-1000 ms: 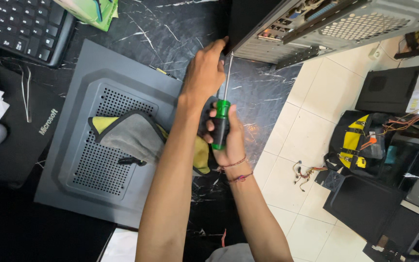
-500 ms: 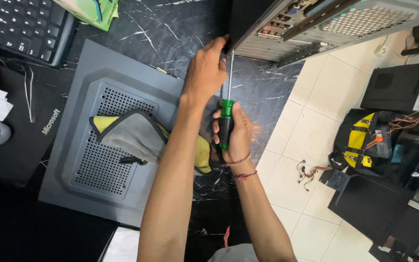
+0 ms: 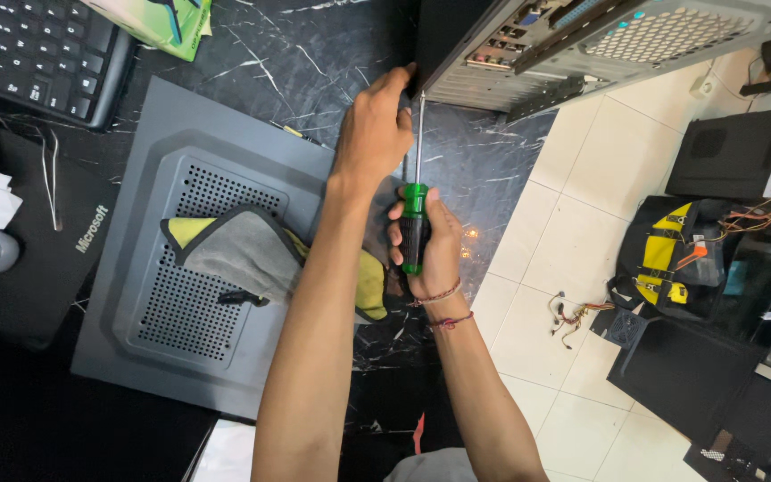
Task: The person wipes the exterior of a detached computer case side panel with a yellow cloth. They then place the panel onto the computer chassis and use a green screwdriver to fasten screws into the back of the case.
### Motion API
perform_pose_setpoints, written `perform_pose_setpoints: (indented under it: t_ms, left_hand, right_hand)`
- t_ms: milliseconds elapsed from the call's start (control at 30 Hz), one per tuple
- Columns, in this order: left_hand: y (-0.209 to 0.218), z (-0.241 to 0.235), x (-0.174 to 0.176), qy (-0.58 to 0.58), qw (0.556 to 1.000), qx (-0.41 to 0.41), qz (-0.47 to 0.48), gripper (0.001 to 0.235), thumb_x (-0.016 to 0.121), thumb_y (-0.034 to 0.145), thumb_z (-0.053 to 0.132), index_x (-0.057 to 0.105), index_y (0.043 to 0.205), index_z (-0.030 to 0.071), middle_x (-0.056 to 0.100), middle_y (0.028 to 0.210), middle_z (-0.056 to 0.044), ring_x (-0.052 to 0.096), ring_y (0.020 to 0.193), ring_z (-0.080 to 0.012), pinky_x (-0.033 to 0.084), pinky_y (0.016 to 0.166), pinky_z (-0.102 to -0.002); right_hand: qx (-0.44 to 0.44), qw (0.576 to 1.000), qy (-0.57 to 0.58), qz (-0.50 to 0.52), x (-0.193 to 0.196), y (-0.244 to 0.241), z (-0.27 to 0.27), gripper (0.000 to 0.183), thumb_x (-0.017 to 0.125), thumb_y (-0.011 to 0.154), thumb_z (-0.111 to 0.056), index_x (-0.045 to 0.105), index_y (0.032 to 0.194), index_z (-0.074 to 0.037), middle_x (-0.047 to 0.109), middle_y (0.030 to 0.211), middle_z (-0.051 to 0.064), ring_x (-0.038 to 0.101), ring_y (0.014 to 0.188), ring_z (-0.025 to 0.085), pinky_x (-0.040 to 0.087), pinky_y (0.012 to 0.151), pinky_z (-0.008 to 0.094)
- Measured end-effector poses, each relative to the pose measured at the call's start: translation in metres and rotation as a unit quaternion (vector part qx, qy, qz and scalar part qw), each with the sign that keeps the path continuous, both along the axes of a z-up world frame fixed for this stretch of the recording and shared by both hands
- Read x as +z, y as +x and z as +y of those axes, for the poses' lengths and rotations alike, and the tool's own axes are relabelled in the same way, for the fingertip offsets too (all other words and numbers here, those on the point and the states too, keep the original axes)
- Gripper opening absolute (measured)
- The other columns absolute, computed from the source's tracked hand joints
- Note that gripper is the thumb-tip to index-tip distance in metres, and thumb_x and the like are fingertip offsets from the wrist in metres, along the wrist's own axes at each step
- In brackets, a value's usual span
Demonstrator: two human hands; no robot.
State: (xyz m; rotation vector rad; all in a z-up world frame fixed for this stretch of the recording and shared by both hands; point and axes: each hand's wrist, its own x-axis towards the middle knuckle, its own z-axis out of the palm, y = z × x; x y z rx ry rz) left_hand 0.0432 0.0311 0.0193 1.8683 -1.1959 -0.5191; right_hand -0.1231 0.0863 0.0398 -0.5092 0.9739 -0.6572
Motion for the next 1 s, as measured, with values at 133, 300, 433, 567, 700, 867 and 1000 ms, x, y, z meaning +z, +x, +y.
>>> perform_pose_setpoints:
  t_ms: [133, 300, 433, 567, 700, 867, 1000]
  left_hand:
    - [0.000, -0.001, -0.001, -0.018, 1.000, 0.002, -0.004, 0.055, 0.062, 0.084, -0.008, 0.061, 0.137, 0.006, 0.072, 0.138, -0.015, 0.071, 0.117, -0.0444, 0.057, 0.093, -0.053]
    - [0.001, -0.001, -0.002, -0.022, 1.000, -0.009, -0.005, 0.054, 0.064, 0.087, -0.008, 0.060, 0.139, 0.005, 0.071, 0.140, -0.014, 0.069, 0.124, -0.0414, 0.056, 0.100, -0.050]
    - [-0.005, 0.017, 0.013, 0.009, 0.999, -0.001, 0.041, 0.056, 0.057, 0.097, -0.001, 0.050, 0.151, 0.005, 0.070, 0.143, -0.022, 0.068, 0.127, -0.0437, 0.052, 0.109, -0.049]
    - [-0.025, 0.044, 0.064, 0.153, 0.957, 0.044, 0.243, 0.035, 0.058, 0.104, 0.031, 0.070, 0.134, 0.016, 0.075, 0.097, -0.016, 0.076, 0.079, -0.0358, 0.064, 0.084, -0.048]
    - [-0.038, 0.045, 0.107, 0.213, 0.915, 0.079, 0.332, 0.028, 0.061, 0.098, 0.027, 0.082, 0.115, 0.022, 0.086, 0.096, -0.004, 0.084, 0.090, -0.0210, 0.064, 0.079, -0.033]
    - [-0.047, 0.031, 0.039, 0.173, 0.880, 0.192, 0.399, 0.030, 0.078, 0.082, 0.022, 0.083, 0.110, 0.013, 0.083, 0.089, -0.008, 0.082, 0.075, -0.0207, 0.063, 0.065, -0.030]
    - [-0.042, 0.028, 0.042, 0.131, 0.872, 0.242, 0.405, 0.031, 0.089, 0.070, 0.012, 0.083, 0.099, 0.005, 0.080, 0.076, -0.016, 0.079, 0.061, -0.0206, 0.062, 0.056, -0.028]
  right_hand:
    - [0.006, 0.996, 0.049, -0.074, -0.008, -0.007, -0.004, 0.050, 0.054, 0.109, -0.041, 0.064, 0.118, 0.008, 0.065, 0.083, 0.015, 0.050, 0.049, 0.016, 0.036, 0.029, 0.027]
    - [-0.003, 0.998, 0.059, -0.005, 0.002, -0.003, -0.002, 0.025, 0.077, 0.095, -0.023, 0.056, 0.097, -0.010, 0.064, 0.083, 0.011, 0.061, 0.052, 0.018, 0.034, 0.028, 0.025]
    - [-0.003, 0.999, 0.035, 0.020, 0.008, -0.007, -0.003, 0.036, 0.072, 0.099, -0.038, 0.066, 0.105, -0.002, 0.075, 0.090, 0.014, 0.068, 0.061, 0.019, 0.054, 0.040, 0.031]
    - [0.064, 0.993, 0.091, -0.028, 0.002, -0.014, -0.013, 0.060, 0.046, 0.110, -0.058, 0.063, 0.106, 0.000, 0.063, 0.072, 0.012, 0.053, 0.041, 0.016, 0.039, 0.028, 0.023]
    - [0.089, 0.983, 0.154, -0.039, -0.012, -0.017, -0.004, 0.080, 0.049, 0.099, -0.077, 0.062, 0.091, 0.001, 0.056, 0.060, 0.012, 0.051, 0.034, 0.019, 0.041, 0.022, 0.027]
    - [0.040, 0.998, 0.039, 0.038, 0.008, -0.016, 0.006, 0.055, 0.074, 0.093, -0.042, 0.051, 0.119, 0.001, 0.063, 0.084, 0.015, 0.070, 0.057, 0.030, 0.061, 0.038, 0.039]
    - [-0.023, 0.990, -0.043, 0.132, 0.008, -0.018, 0.020, 0.041, 0.084, 0.092, -0.005, 0.055, 0.118, 0.008, 0.064, 0.087, 0.016, 0.073, 0.064, 0.032, 0.065, 0.044, 0.039]
